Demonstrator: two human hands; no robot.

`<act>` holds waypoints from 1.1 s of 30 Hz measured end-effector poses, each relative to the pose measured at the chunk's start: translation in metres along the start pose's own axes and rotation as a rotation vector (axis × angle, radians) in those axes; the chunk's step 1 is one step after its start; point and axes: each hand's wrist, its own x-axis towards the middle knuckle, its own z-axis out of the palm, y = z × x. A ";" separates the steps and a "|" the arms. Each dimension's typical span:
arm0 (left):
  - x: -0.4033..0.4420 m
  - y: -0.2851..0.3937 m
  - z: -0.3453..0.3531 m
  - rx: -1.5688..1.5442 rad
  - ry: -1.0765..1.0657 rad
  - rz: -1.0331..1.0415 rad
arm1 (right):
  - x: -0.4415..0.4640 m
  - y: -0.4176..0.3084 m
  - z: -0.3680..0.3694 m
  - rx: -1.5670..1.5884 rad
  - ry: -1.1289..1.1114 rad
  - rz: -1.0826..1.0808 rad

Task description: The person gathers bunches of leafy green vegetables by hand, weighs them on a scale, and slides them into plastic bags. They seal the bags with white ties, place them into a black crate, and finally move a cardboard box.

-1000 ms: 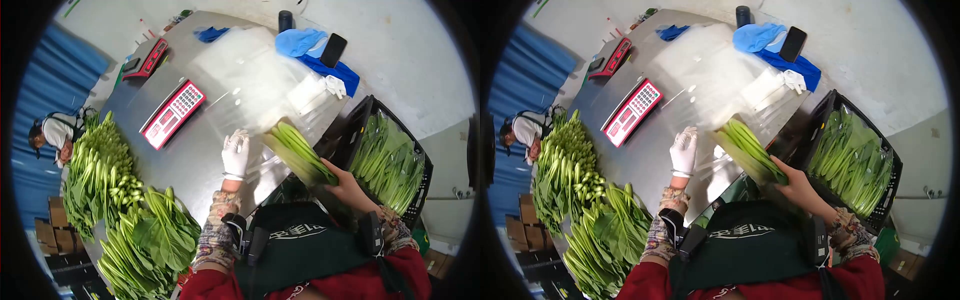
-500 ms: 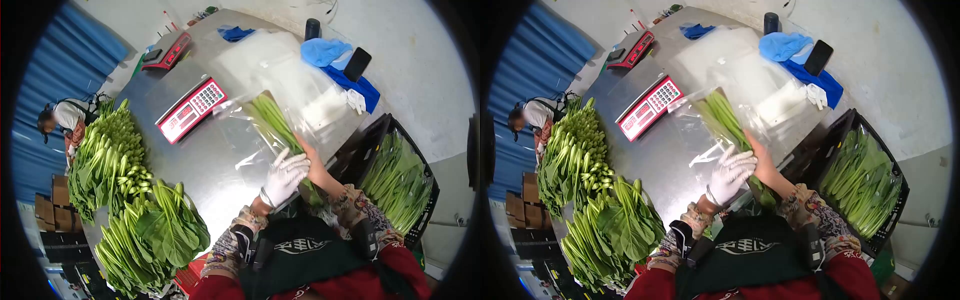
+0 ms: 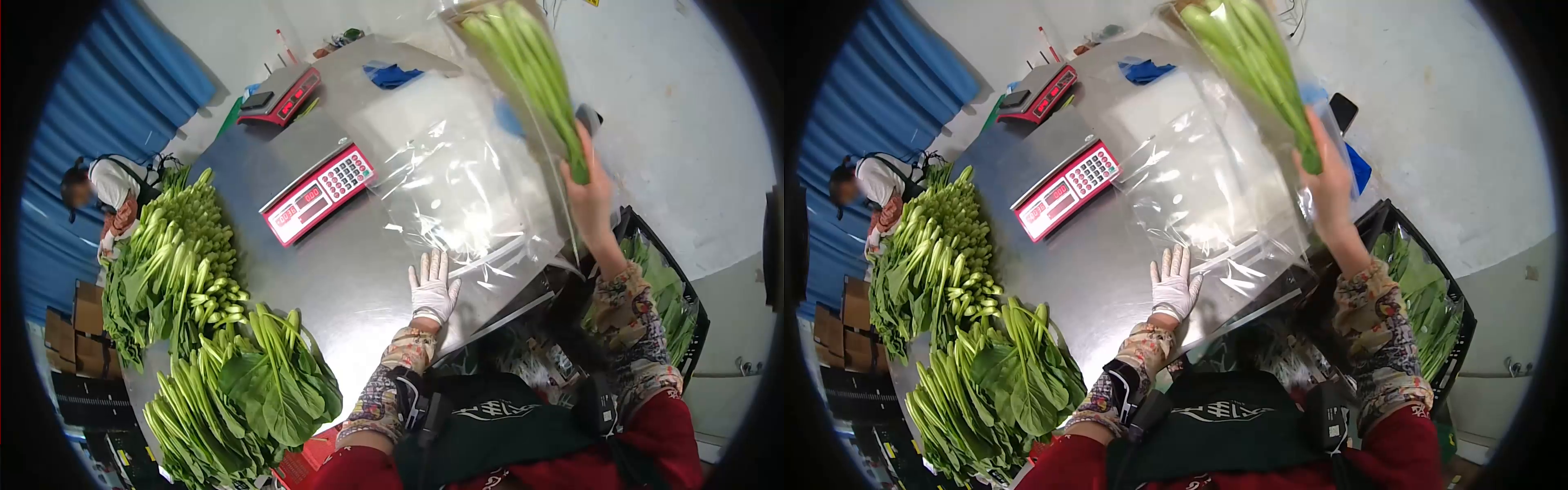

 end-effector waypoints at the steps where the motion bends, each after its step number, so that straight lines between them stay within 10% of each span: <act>1: 0.000 -0.001 0.001 -0.001 0.004 0.005 | 0.006 0.001 -0.009 0.061 0.006 -0.011; 5: 0.009 -0.002 -0.030 -0.125 -0.217 -0.053 | -0.007 -0.021 -0.032 0.025 -0.106 0.099; 12: -0.015 0.020 -0.106 -1.959 0.473 -0.177 | -0.107 -0.076 -0.008 0.261 -0.565 0.138; 15: -0.062 0.045 -0.127 -2.297 0.012 -0.487 | -0.117 -0.109 0.022 0.420 -0.799 0.191; 18: -0.103 0.089 -0.102 -2.252 0.367 -0.333 | -0.111 -0.132 0.079 0.465 -0.975 0.123; 24: -0.106 0.031 -0.157 -2.840 0.336 -0.223 | -0.047 -0.189 0.084 0.236 -0.890 -0.713; 30: -0.095 -0.035 -0.213 -2.873 0.364 0.141 | -0.016 -0.235 0.083 0.354 -0.882 -0.755; 33: -0.103 -0.020 -0.283 -2.729 0.525 -0.265 | 0.002 -0.267 0.086 0.452 -0.845 -0.801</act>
